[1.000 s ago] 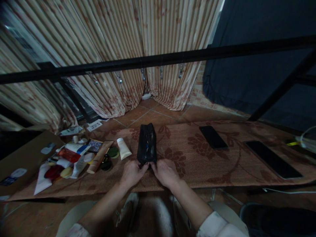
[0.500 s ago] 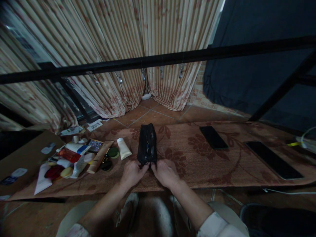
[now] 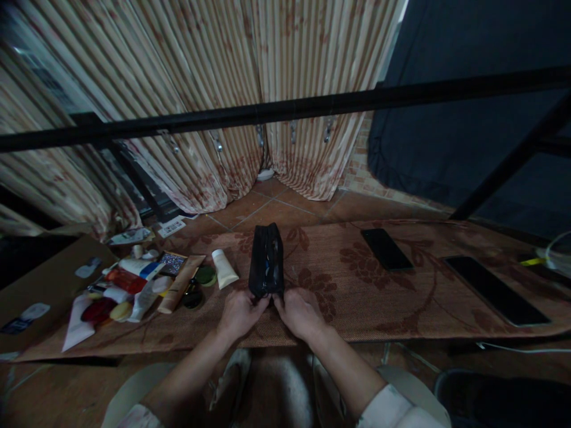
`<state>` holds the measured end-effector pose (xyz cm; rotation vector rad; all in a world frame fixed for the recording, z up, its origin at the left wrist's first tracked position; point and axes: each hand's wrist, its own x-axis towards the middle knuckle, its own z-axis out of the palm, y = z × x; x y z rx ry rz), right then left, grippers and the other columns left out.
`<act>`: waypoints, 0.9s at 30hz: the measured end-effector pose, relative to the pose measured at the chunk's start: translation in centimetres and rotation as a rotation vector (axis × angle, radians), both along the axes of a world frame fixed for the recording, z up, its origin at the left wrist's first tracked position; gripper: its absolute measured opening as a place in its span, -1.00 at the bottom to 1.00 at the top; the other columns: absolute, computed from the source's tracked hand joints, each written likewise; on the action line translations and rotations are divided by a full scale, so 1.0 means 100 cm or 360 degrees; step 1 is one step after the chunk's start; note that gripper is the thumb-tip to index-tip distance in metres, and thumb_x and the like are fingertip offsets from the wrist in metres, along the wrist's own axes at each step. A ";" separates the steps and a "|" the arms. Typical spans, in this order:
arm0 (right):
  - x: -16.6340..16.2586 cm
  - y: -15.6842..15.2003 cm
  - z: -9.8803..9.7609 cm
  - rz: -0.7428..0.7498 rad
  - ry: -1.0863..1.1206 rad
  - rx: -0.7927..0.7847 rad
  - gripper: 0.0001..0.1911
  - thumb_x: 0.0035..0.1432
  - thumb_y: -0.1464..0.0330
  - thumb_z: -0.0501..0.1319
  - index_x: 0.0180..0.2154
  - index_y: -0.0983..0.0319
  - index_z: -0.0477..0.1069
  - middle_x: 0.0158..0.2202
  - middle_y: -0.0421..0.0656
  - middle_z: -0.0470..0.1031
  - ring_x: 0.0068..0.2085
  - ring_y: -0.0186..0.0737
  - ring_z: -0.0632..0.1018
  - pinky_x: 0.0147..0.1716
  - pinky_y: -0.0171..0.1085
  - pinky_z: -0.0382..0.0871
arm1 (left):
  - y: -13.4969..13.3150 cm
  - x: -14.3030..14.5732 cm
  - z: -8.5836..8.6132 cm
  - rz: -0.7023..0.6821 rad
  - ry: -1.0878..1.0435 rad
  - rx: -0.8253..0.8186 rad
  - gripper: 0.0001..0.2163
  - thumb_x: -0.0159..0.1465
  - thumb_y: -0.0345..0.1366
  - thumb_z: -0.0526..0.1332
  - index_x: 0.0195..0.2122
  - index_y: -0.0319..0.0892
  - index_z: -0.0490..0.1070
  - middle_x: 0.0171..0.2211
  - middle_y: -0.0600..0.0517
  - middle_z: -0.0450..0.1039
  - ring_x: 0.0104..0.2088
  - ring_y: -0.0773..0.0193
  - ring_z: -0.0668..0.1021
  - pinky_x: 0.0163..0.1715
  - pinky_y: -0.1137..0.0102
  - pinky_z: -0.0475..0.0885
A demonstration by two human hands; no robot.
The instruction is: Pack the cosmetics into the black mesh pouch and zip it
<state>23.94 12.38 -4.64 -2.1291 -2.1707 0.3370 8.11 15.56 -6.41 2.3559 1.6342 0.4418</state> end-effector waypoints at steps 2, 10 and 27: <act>0.000 0.000 0.000 -0.0004 -0.0001 -0.0003 -0.45 0.32 0.14 -0.12 -0.33 0.32 0.54 -0.35 0.08 0.59 -0.25 -0.07 0.60 -0.31 -0.27 0.31 | 0.000 0.000 0.000 0.0003 -0.0006 0.0001 -0.62 0.27 -0.08 0.04 -0.52 -0.19 0.46 -0.51 -0.06 0.54 -0.45 0.23 0.56 -0.46 0.40 0.21; 0.001 -0.001 0.001 -0.0001 0.0009 -0.0010 -0.46 0.32 0.15 -0.11 -0.31 0.33 0.53 -0.33 0.09 0.59 -0.23 -0.07 0.60 -0.30 -0.27 0.31 | -0.001 0.001 0.005 0.0006 0.0021 -0.0051 -0.62 0.27 -0.08 0.04 -0.51 -0.20 0.48 -0.51 -0.07 0.54 -0.45 0.24 0.55 -0.47 0.41 0.20; 0.000 0.001 0.000 0.0012 0.0027 -0.0040 -0.46 0.32 0.16 -0.11 -0.32 0.33 0.54 -0.32 0.10 0.58 -0.24 -0.06 0.59 -0.30 -0.26 0.30 | -0.001 0.001 0.003 0.0012 -0.0028 -0.0044 -0.64 0.25 -0.09 0.06 -0.54 -0.20 0.45 -0.54 -0.06 0.51 -0.47 0.25 0.54 -0.48 0.41 0.18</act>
